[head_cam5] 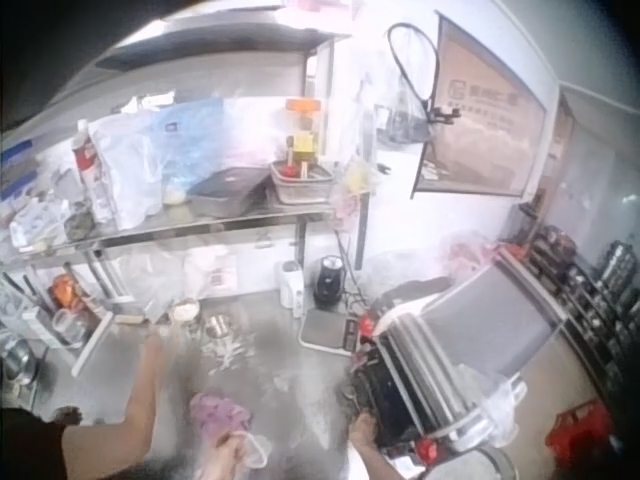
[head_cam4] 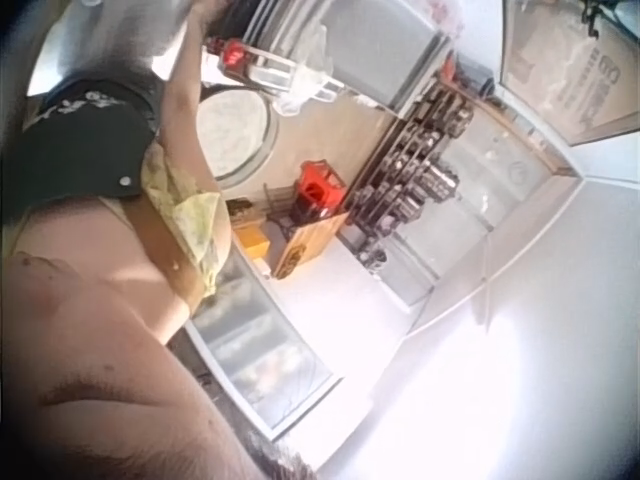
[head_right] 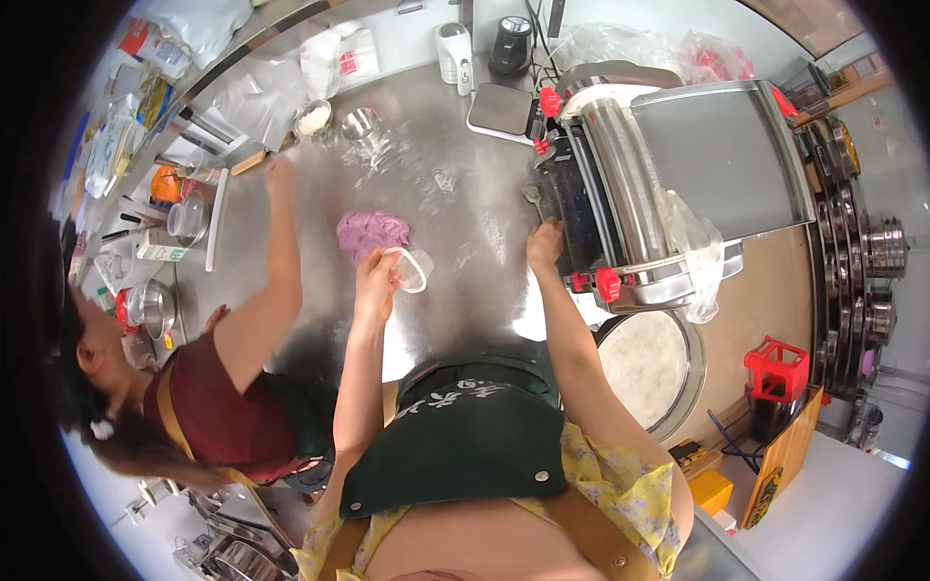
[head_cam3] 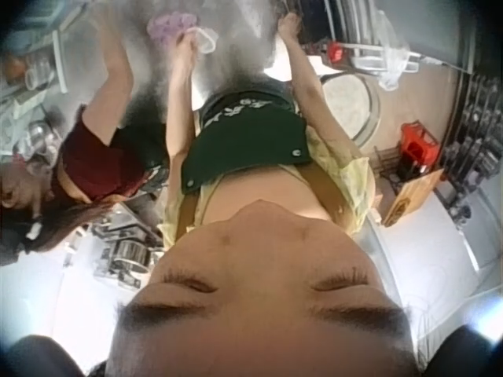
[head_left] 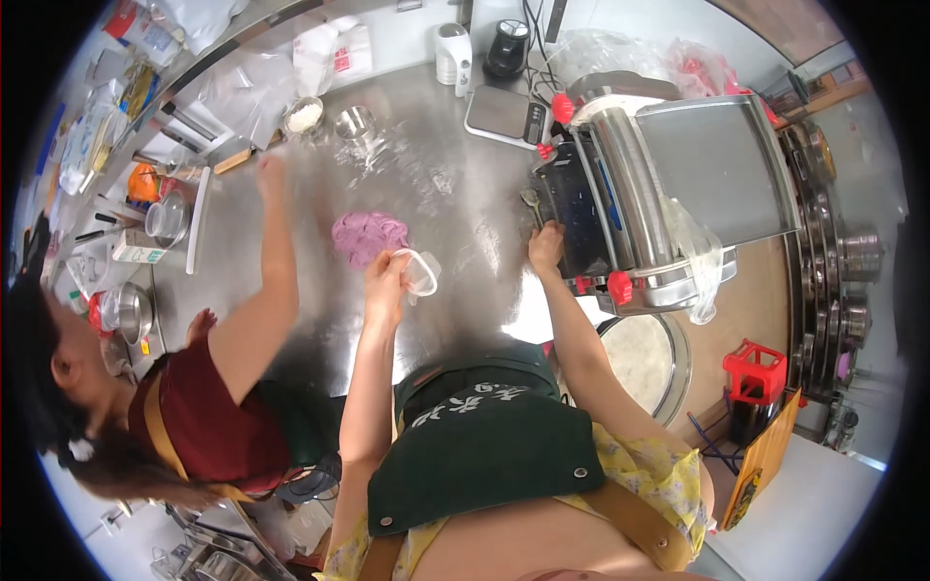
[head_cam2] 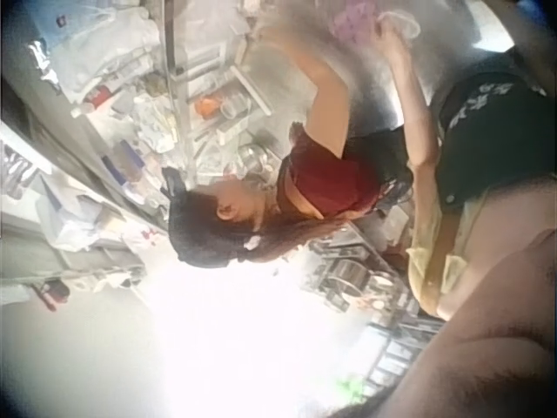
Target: Rolling and processing dough through a machine in a bakery setting.
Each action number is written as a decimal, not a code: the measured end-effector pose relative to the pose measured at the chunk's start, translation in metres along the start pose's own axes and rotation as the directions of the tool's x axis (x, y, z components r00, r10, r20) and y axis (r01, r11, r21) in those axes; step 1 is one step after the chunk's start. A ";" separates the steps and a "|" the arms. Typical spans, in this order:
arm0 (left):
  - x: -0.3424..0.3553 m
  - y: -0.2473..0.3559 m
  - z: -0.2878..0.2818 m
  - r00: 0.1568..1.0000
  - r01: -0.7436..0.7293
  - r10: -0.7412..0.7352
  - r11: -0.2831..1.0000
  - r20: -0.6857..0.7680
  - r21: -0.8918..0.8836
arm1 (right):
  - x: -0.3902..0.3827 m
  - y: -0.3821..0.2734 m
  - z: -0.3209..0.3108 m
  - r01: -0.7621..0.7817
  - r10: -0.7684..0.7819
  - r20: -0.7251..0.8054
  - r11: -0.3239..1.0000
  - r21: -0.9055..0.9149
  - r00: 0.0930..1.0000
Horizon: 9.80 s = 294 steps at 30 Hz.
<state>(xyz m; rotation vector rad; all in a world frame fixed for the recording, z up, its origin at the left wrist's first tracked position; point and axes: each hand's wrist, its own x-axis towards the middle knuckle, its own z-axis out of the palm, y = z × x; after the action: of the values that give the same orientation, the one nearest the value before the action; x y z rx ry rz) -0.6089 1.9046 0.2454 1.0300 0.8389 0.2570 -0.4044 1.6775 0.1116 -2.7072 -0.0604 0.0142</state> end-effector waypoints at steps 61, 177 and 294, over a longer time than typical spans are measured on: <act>0.008 0.038 0.005 0.895 -0.425 0.422 0.713 0.143 0.557 | -0.108 -0.205 -0.088 0.973 -0.892 0.390 -0.217 0.072 -0.228; -0.054 0.033 0.070 0.581 -0.806 0.740 0.465 0.338 0.366 | -0.031 -0.237 -0.086 -0.666 -0.494 0.446 -0.558 0.495 0.746; -0.035 0.015 -0.018 0.258 -0.685 0.488 -0.516 0.834 0.514 | -0.088 -0.189 -0.118 0.321 -0.665 0.468 0.717 0.619 0.582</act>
<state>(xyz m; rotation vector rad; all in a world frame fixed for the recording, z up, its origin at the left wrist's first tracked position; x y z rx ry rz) -0.6424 1.9042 0.2713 2.9576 -0.2646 0.7597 -0.4974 1.7953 0.2985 -1.9487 -0.9422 0.7400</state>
